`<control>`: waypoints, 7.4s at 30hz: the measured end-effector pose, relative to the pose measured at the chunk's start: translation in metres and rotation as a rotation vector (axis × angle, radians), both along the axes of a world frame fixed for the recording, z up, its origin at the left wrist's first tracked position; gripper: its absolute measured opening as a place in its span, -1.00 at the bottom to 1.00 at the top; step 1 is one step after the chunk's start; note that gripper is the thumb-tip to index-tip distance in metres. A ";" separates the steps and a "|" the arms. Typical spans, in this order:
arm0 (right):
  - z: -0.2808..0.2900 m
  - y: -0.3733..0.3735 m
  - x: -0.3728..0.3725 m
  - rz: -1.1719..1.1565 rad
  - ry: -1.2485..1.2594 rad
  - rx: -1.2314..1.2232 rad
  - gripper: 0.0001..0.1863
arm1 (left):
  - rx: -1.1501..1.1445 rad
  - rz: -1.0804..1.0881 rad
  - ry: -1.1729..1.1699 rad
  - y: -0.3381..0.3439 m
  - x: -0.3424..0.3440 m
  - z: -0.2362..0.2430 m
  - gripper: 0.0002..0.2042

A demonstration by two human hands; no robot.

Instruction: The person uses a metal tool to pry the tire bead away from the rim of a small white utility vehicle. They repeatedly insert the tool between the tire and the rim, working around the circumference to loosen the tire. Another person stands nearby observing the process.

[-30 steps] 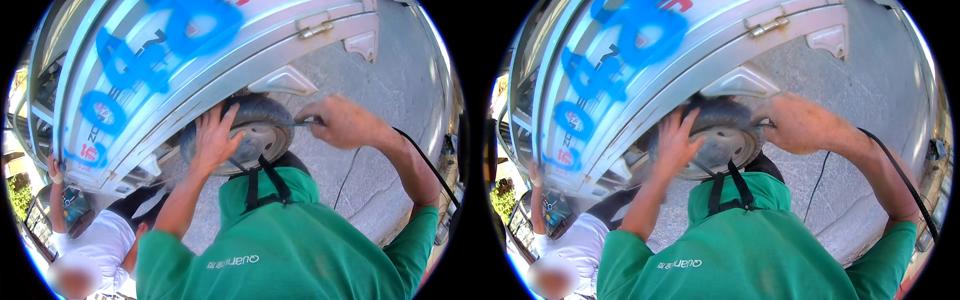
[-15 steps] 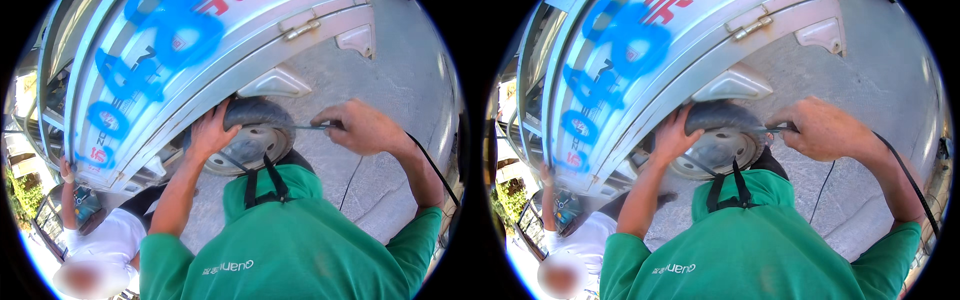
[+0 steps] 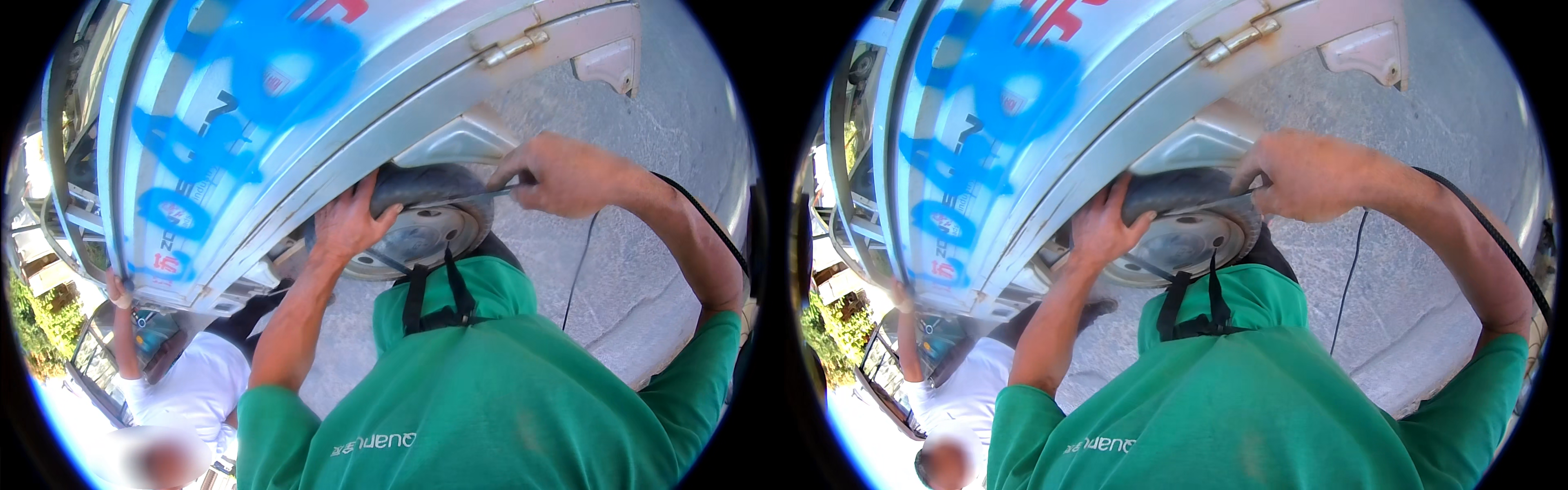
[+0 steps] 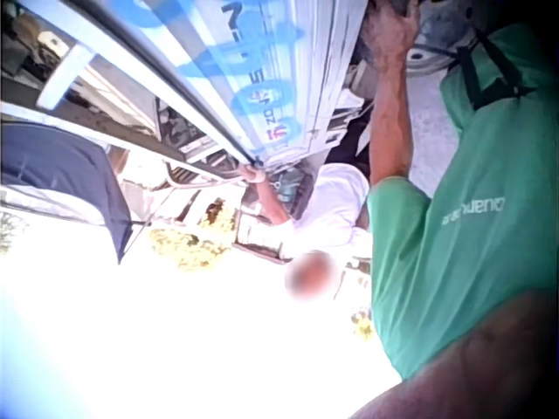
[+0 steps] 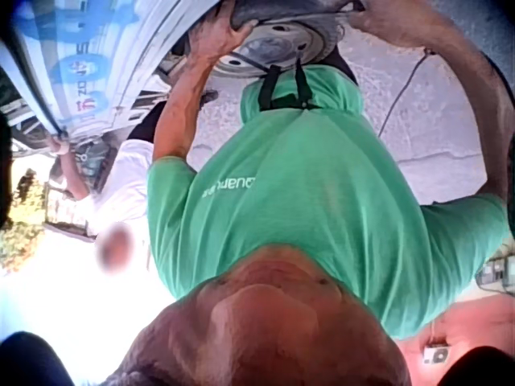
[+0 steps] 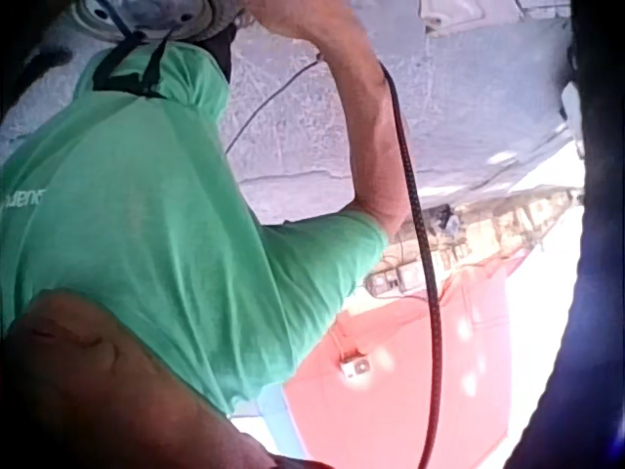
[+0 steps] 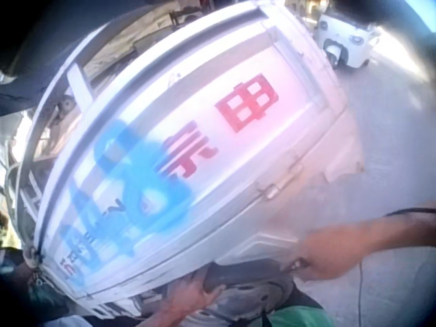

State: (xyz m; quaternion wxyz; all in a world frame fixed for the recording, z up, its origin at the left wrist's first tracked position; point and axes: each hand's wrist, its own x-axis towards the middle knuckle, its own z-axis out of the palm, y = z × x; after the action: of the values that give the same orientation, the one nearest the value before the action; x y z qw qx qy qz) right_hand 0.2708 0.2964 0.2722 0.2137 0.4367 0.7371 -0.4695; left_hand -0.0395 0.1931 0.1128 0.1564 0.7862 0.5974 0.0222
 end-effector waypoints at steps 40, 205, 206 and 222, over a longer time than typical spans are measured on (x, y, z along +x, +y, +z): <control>0.013 -0.114 -0.038 -0.113 0.062 0.250 -0.61 | -0.291 0.098 -0.248 0.008 -0.011 0.012 -0.22; 0.024 -0.172 -0.097 -0.459 -0.036 -0.080 -0.46 | -0.338 0.032 -0.407 0.005 -0.030 0.003 -0.07; 0.020 -0.178 -0.098 -0.467 0.031 -0.021 -0.47 | -0.387 -0.046 -0.444 0.019 -0.034 -0.009 -0.05; -0.034 -0.380 -0.097 -0.688 0.144 0.073 -0.41 | -0.427 0.175 -0.278 -0.066 -0.003 0.034 0.07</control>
State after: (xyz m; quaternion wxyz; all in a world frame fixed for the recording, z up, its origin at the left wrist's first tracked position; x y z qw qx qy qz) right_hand 0.1741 -0.0834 0.2386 -0.0251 0.6325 0.5763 -0.5168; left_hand -0.0430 0.1272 0.1466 0.3967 0.6703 0.6269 0.0170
